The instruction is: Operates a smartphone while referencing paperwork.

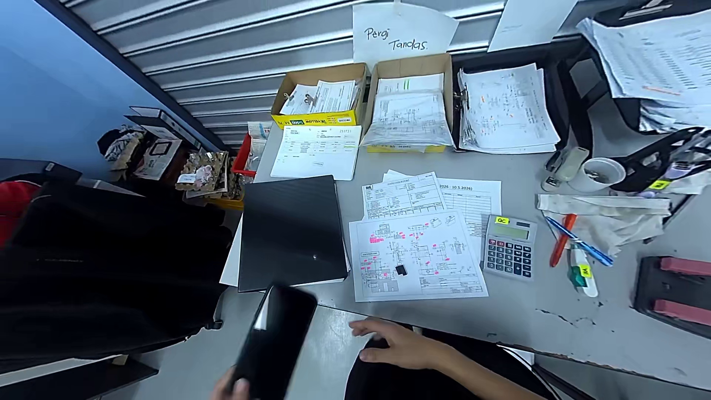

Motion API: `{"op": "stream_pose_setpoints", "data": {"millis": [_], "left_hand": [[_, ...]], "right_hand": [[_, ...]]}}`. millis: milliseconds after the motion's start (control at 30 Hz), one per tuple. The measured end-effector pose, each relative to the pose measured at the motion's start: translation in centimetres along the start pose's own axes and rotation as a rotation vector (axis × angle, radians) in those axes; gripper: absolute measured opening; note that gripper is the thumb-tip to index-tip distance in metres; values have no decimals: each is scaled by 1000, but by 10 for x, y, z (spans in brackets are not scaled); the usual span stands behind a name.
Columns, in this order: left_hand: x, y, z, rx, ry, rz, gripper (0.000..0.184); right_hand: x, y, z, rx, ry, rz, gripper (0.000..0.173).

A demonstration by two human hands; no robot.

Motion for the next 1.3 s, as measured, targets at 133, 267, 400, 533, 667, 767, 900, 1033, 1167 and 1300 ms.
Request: {"op": "stream_pose_setpoints", "data": {"millis": [133,267,400,533,667,767,900,1033,1167,1300], "left_hand": [[-2,-132,40,492,227,-1,21],[8,-209,57,479,241,203,22],[-15,-205,61,158,117,373,52],[-48,-216,33,183,-8,489,63],[-53,-250,2,216,-68,602,65],[-43,-262,-13,246,-36,540,56],[-44,-261,-14,255,-42,494,54],[-47,-257,-12,268,-36,474,52],[-47,-255,-12,268,-34,458,52],[-47,-254,-12,276,-29,452,53]], "right_hand": [[12,-2,67,-556,246,-267,76],[52,37,73,-553,255,-709,54],[96,62,75,-502,298,-638,66],[116,60,79,-617,243,-527,82],[114,48,79,-695,289,-413,94],[110,42,81,-688,335,-386,100],[107,38,86,-723,262,-423,85],[104,38,88,-779,241,-419,69],[102,38,89,-784,256,-399,74],[101,38,87,-765,276,-388,82]]}}
Point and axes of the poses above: each hand's wrist, its own x-axis away from the middle knuckle, its own y-axis out of the back of the hand, z = x × y, the point moved 5 cm from there along -x, towards the middle knuckle, and after that the axes turned 5 degrees about z, right-handed, at the moved point
